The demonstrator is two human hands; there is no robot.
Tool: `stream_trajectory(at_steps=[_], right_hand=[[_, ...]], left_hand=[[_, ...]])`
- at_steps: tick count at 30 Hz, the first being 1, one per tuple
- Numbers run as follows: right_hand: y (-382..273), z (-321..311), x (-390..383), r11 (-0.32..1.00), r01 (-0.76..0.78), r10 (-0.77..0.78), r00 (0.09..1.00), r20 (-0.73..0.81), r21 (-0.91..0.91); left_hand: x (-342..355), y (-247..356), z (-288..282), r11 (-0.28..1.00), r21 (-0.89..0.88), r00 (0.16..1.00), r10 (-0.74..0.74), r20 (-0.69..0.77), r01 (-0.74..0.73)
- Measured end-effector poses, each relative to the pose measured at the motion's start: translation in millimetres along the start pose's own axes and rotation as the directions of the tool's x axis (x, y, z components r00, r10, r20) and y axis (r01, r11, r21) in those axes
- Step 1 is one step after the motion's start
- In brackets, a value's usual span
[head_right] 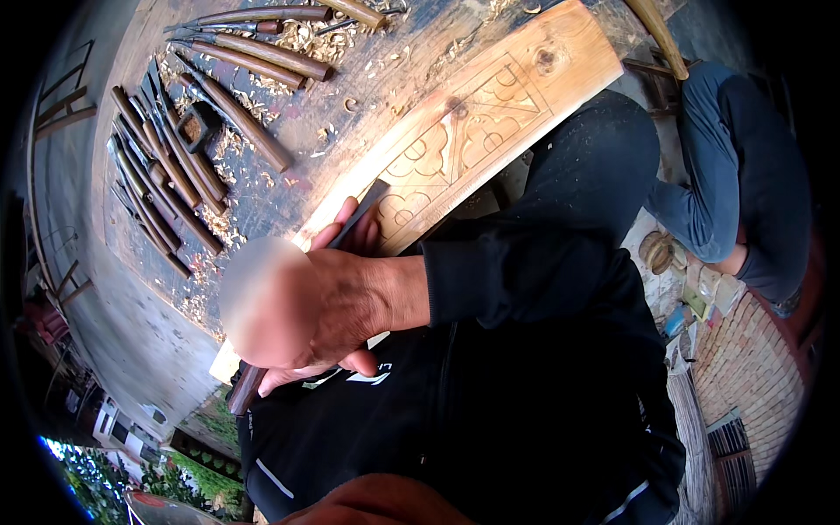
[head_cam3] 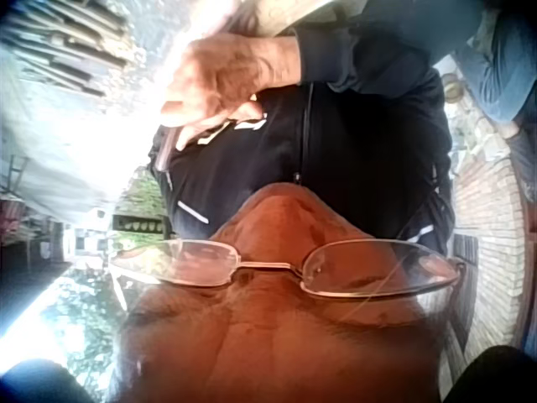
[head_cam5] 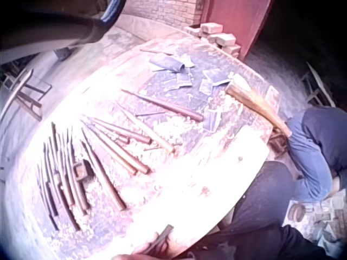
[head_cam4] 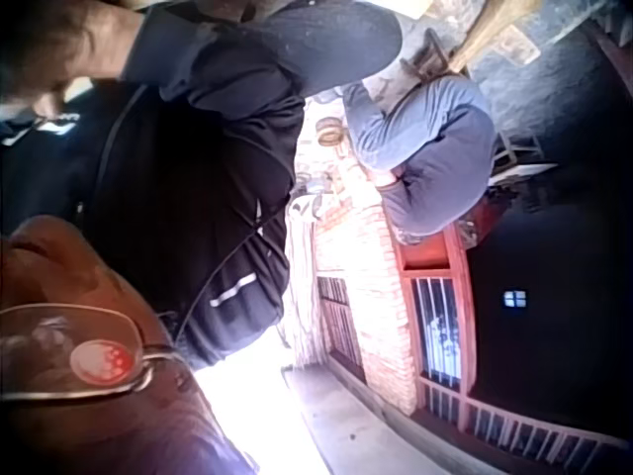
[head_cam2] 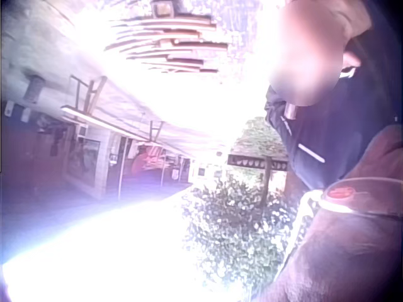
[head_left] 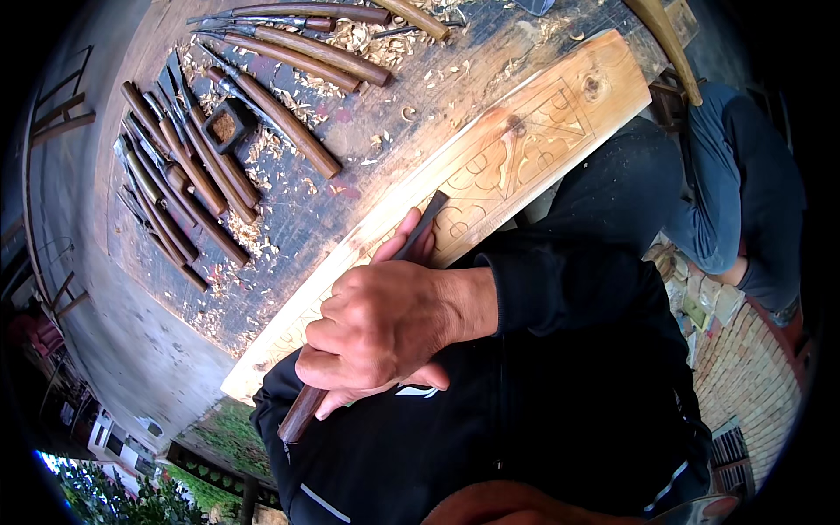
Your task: The person carves a decorative pattern into a wooden plank using a chisel and a wooden mallet. They repeatedly position the chisel along the design lines and strike it with the mallet to remove wood shavings.
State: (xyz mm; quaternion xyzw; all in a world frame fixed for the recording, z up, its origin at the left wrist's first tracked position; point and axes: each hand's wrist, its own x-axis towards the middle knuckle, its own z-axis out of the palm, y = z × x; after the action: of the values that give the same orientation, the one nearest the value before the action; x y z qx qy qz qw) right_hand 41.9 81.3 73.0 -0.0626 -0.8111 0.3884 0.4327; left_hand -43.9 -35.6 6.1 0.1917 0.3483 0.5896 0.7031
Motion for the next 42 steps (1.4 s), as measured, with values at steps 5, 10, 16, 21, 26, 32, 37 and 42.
stream_trajectory(at_steps=[5, 10, 16, 21, 26, 32, 37, 42], right_hand=[[1.2, -1.4, 0.1, 0.999, -0.022, 0.023, 0.999, 0.038, -0.033], [1.2, 0.1, 1.1, 0.998, -0.060, 0.062, 0.995, 0.077, -0.035], [5.8, 1.2, 0.4, 0.995, -0.067, 0.071, 0.996, 0.052, -0.080], [7.4, 0.9, -0.4, 0.996, -0.044, 0.046, 0.999, 0.025, -0.076], [2.4, -9.2, -5.6, 0.999, 0.013, -0.011, 1.000, 0.028, -0.053], [10.0, -5.6, -3.1, 0.994, -0.045, 0.049, 0.998, 0.037, -0.098], [9.9, -6.0, 1.8, 0.994, -0.071, 0.076, 0.995, 0.058, -0.078], [-34.3, -7.8, -0.5, 0.913, 0.210, -0.192, 0.978, 0.086, -0.351]], left_hand=[[3.5, 2.5, 0.9, 1.000, 0.002, 1.000, 0.008, 0.013, -0.008], [5.1, -1.4, 3.2, 1.000, -0.005, 1.000, 0.011, 0.017, -0.011], [6.2, -8.5, 2.4, 1.000, -0.017, 1.000, 0.018, 0.017, -0.017], [7.1, -8.6, 1.7, 0.999, -0.019, 0.999, 0.026, 0.022, -0.026], [7.5, -7.5, 2.4, 1.000, -0.014, 0.999, 0.023, 0.029, -0.023], [2.1, -5.7, 3.9, 1.000, 0.021, 0.999, 0.021, 0.044, -0.022], [-4.1, -2.0, 4.3, 0.996, 0.068, 0.996, 0.047, 0.077, -0.053], [-9.6, -4.2, 11.6, 0.987, 0.111, 0.986, 0.098, 0.131, -0.113]])
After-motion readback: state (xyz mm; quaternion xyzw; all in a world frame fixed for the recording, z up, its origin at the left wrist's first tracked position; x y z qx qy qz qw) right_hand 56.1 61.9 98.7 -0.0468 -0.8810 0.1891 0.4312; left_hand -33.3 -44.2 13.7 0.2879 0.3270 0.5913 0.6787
